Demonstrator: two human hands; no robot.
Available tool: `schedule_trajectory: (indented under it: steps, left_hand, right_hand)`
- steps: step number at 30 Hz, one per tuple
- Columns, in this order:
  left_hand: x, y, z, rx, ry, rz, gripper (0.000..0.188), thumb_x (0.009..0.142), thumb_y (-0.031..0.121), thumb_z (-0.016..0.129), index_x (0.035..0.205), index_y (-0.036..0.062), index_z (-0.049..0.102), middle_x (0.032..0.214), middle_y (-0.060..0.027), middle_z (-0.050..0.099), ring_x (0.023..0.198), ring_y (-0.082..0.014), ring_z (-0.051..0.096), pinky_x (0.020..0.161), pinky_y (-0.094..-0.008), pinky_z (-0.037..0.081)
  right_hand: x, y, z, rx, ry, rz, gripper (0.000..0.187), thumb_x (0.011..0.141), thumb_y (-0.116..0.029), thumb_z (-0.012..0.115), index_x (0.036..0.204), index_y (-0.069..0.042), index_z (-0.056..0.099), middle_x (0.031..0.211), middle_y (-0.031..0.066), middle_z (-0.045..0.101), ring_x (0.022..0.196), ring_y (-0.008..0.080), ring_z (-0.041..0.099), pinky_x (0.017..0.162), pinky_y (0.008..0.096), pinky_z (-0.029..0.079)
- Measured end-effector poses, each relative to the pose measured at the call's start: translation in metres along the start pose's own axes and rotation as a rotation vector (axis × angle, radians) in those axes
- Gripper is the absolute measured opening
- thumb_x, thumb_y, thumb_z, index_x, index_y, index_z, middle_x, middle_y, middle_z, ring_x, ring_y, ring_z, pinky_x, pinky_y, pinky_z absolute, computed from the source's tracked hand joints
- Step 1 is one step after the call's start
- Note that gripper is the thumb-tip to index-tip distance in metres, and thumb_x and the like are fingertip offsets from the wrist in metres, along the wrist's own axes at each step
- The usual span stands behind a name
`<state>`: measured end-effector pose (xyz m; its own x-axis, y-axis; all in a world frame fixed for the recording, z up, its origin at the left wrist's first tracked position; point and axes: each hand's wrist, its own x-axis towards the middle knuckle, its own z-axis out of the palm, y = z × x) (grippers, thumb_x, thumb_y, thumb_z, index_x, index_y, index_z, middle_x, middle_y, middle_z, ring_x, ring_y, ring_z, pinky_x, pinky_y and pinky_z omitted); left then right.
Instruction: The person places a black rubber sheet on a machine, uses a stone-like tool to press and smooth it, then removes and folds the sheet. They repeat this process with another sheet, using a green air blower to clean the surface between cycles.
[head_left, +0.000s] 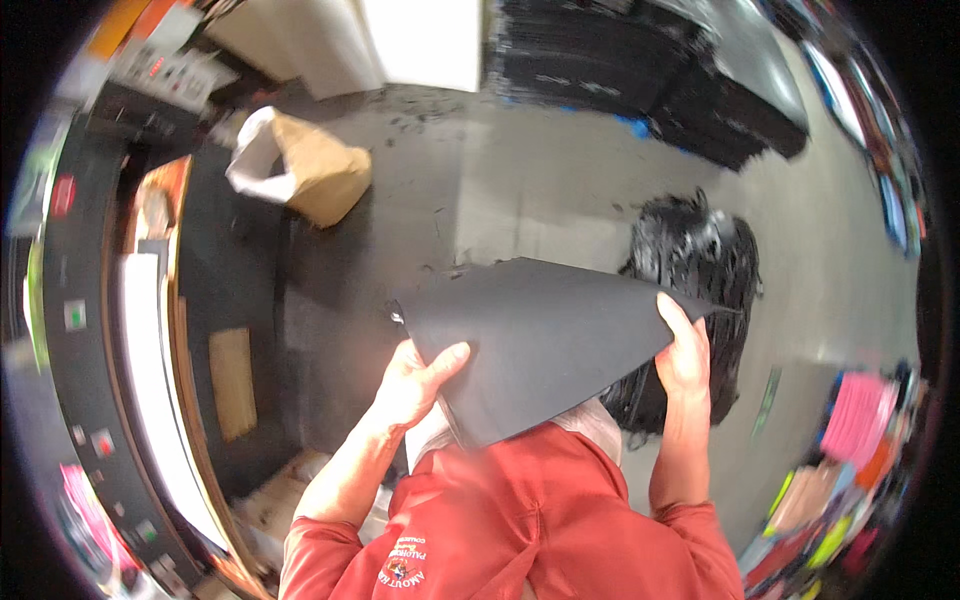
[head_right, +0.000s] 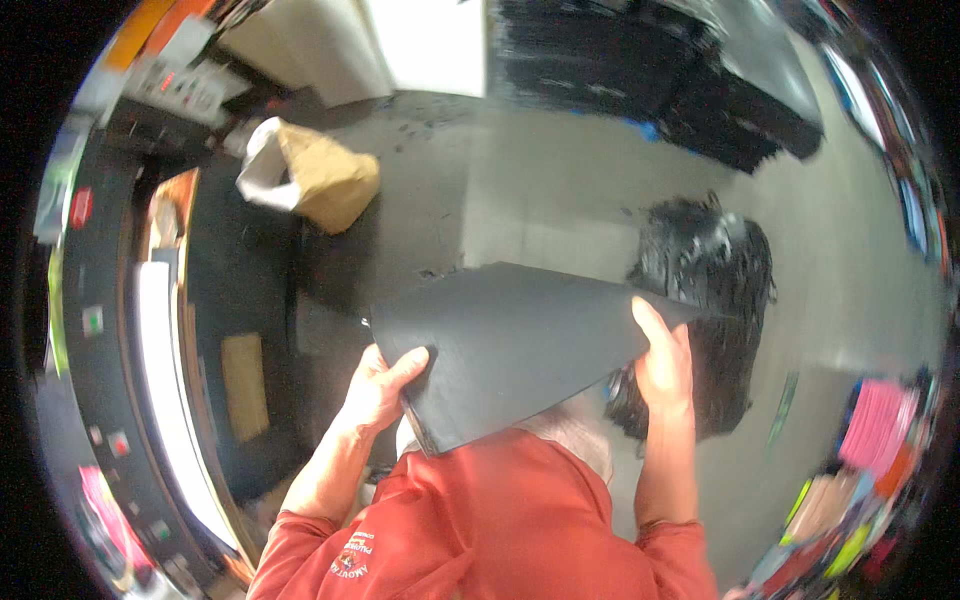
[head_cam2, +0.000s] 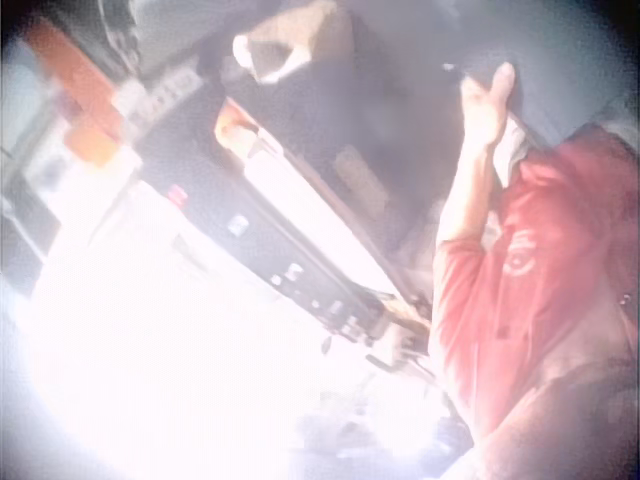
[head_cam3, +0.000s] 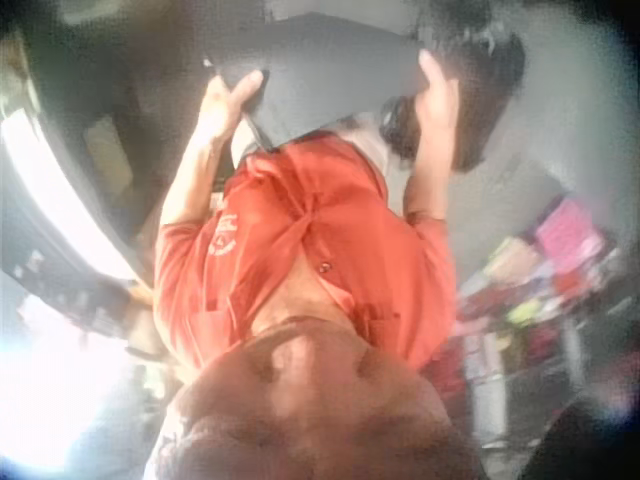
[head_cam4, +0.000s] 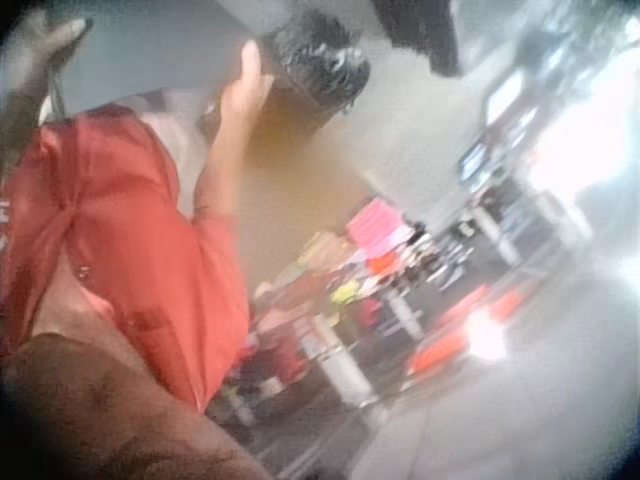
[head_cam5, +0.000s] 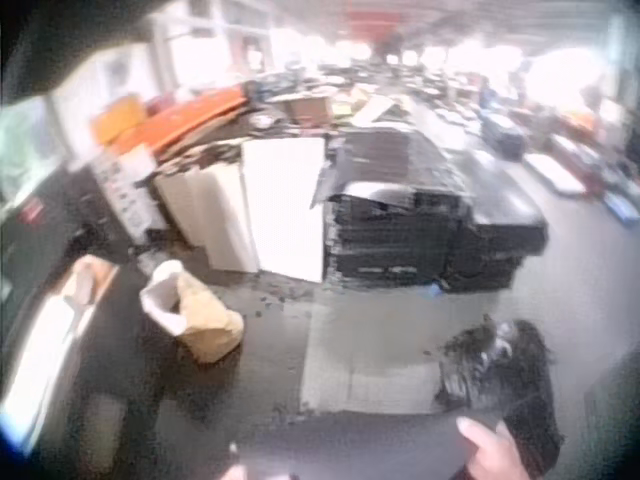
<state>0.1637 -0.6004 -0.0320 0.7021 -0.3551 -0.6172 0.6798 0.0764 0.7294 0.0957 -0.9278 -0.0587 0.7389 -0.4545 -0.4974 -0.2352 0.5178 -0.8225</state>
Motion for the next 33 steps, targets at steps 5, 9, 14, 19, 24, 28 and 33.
schedule_trajectory:
  steps: [5, 9, 14, 19, 24, 28, 33]
  left_hand:
    - [-0.026, -0.064, -0.054, 0.283, 0.139, -0.324, 0.06, 0.104, 0.049, 0.063, 0.109, -0.0106, 0.072, 0.104, -0.0162, 0.076, 0.098, -0.0204, 0.071, 0.092, -0.0345, 0.056]
    - [-0.038, -0.101, -0.081, 0.597, 0.013, -0.197, 0.054, 0.107, 0.046, 0.055, 0.108, -0.0052, 0.072, 0.093, -0.0163, 0.077, 0.084, -0.0223, 0.075, 0.079, -0.0351, 0.059]
    - [-0.045, -0.093, -0.1, 0.732, 0.292, 0.128, 0.043, 0.106, 0.036, 0.057, 0.118, -0.0027, 0.07, 0.11, -0.0214, 0.075, 0.105, -0.0337, 0.073, 0.091, -0.042, 0.057]
    - [-0.056, -0.054, -0.152, 0.338, 0.548, 0.298, 0.068, 0.102, 0.038, 0.065, 0.155, 0.0011, 0.042, 0.152, -0.0243, 0.052, 0.143, -0.0374, 0.049, 0.119, -0.0442, 0.039]
    - [-0.079, -0.033, -0.232, 0.421, 0.791, 0.486, 0.102, 0.092, 0.042, 0.078, 0.164, 0.0016, 0.017, 0.168, -0.0263, 0.022, 0.156, -0.0375, 0.025, 0.127, -0.0424, 0.025]
    - [-0.114, -0.025, -0.284, 0.438, 0.787, 0.593, 0.115, 0.088, 0.044, 0.082, 0.165, 0.0021, 0.009, 0.171, -0.0252, 0.01, 0.16, -0.0366, 0.013, 0.13, -0.0416, 0.018]
    - [-0.184, -0.036, -0.331, 0.258, 0.764, 0.863, 0.08, 0.09, 0.02, 0.083, 0.158, 0.0094, 0.042, 0.136, -0.0139, 0.068, 0.123, -0.0232, 0.063, 0.107, -0.037, 0.049]
  right_hand:
    - [0.082, -0.036, 0.106, -0.58, -0.605, -0.041, 0.03, 0.1, -0.019, 0.068, 0.122, 0.001, 0.066, 0.114, 0.0049, 0.07, 0.102, 0.0165, 0.064, 0.093, 0.0331, 0.05]
    - [0.087, -0.05, 0.218, -1.193, -0.981, -0.453, 0.05, 0.101, -0.038, 0.063, 0.084, 0.009, 0.06, 0.069, 0.0172, 0.055, 0.064, 0.0212, 0.05, 0.062, 0.0428, 0.048]
    - [0.035, -0.041, 0.326, -1.723, -1.458, -0.8, 0.045, 0.098, -0.03, 0.062, 0.074, 0.008, 0.066, 0.074, 0.0321, 0.061, 0.073, 0.0501, 0.06, 0.067, 0.0499, 0.051]
    - [-0.04, -0.013, 0.363, -1.934, -1.883, -1.143, 0.037, 0.094, -0.02, 0.064, 0.062, -0.001, 0.066, 0.067, 0.024, 0.064, 0.07, 0.0415, 0.068, 0.067, 0.0497, 0.055]
    - [-0.099, -0.033, 0.39, -1.818, -1.996, -1.095, 0.016, 0.091, -0.015, 0.067, 0.082, -0.004, 0.063, 0.071, 0.0199, 0.065, 0.068, 0.041, 0.065, 0.062, 0.0488, 0.052]
    - [-0.145, -0.054, 0.424, -1.838, -1.921, -1.193, 0.014, 0.088, -0.014, 0.071, 0.083, -0.006, 0.061, 0.068, 0.0161, 0.063, 0.066, 0.0383, 0.065, 0.058, 0.0465, 0.051]
    - [-0.187, -0.075, 0.499, -1.786, -1.894, -1.418, 0.016, 0.079, -0.012, 0.079, 0.082, -0.007, 0.064, 0.069, 0.015, 0.063, 0.064, 0.0366, 0.064, 0.056, 0.0442, 0.049]
